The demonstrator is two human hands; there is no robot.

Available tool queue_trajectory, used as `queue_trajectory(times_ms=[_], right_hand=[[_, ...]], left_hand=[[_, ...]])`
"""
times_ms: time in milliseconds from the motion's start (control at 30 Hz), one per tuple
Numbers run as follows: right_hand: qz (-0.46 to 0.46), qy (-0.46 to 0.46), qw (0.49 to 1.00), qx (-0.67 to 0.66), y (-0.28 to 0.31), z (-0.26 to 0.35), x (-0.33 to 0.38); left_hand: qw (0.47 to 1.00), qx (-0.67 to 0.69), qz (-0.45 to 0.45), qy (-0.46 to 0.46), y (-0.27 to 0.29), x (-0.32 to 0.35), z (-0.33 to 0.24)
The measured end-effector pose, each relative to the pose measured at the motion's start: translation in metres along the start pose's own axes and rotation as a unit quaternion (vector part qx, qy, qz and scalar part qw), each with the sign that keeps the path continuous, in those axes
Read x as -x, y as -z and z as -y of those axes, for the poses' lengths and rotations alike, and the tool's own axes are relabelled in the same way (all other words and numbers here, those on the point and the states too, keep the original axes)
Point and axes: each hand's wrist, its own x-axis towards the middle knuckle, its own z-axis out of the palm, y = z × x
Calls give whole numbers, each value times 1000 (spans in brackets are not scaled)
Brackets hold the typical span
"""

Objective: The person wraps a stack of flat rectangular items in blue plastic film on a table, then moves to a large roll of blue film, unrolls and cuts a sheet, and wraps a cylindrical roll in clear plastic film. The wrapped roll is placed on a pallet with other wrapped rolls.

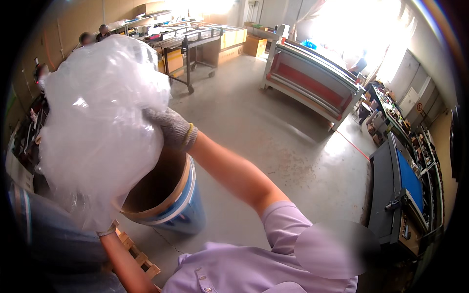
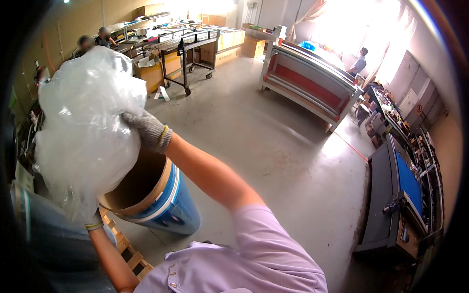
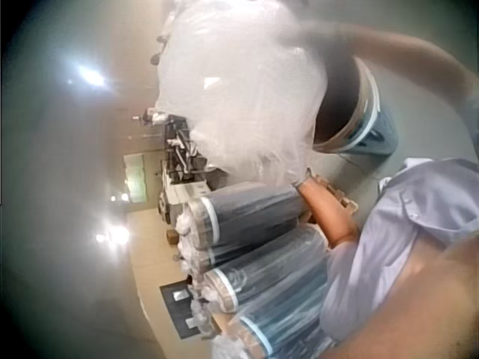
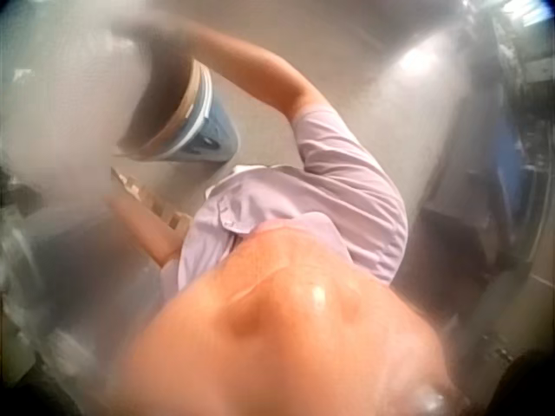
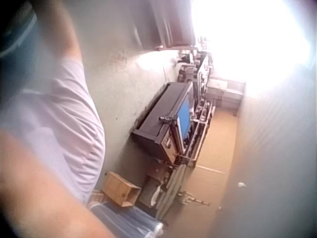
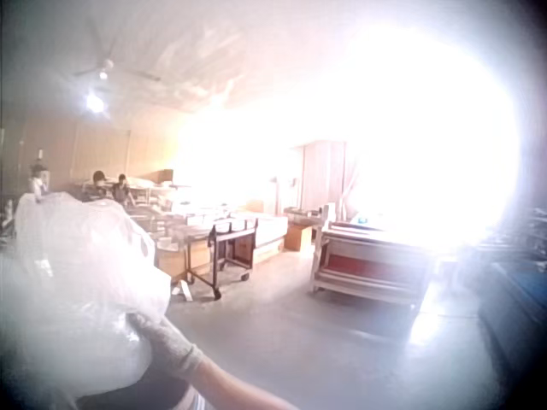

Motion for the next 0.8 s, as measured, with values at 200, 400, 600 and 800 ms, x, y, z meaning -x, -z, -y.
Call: queue_trajectory(times_ms=[200,400,600,800], right_hand=[[-77,3,997,-3,50,1,10],[-153,4,988,-17,74,-13,16],[-192,19,981,-35,93,-22,16],[-264,27,964,-21,78,-24,19]], left_hand=[[998,-27,40,37,-23,-17,28],[998,-49,36,24,-52,-4,19],[982,-141,114,-54,-104,26,0],[976,-171,117,-64,-104,26,-9]])
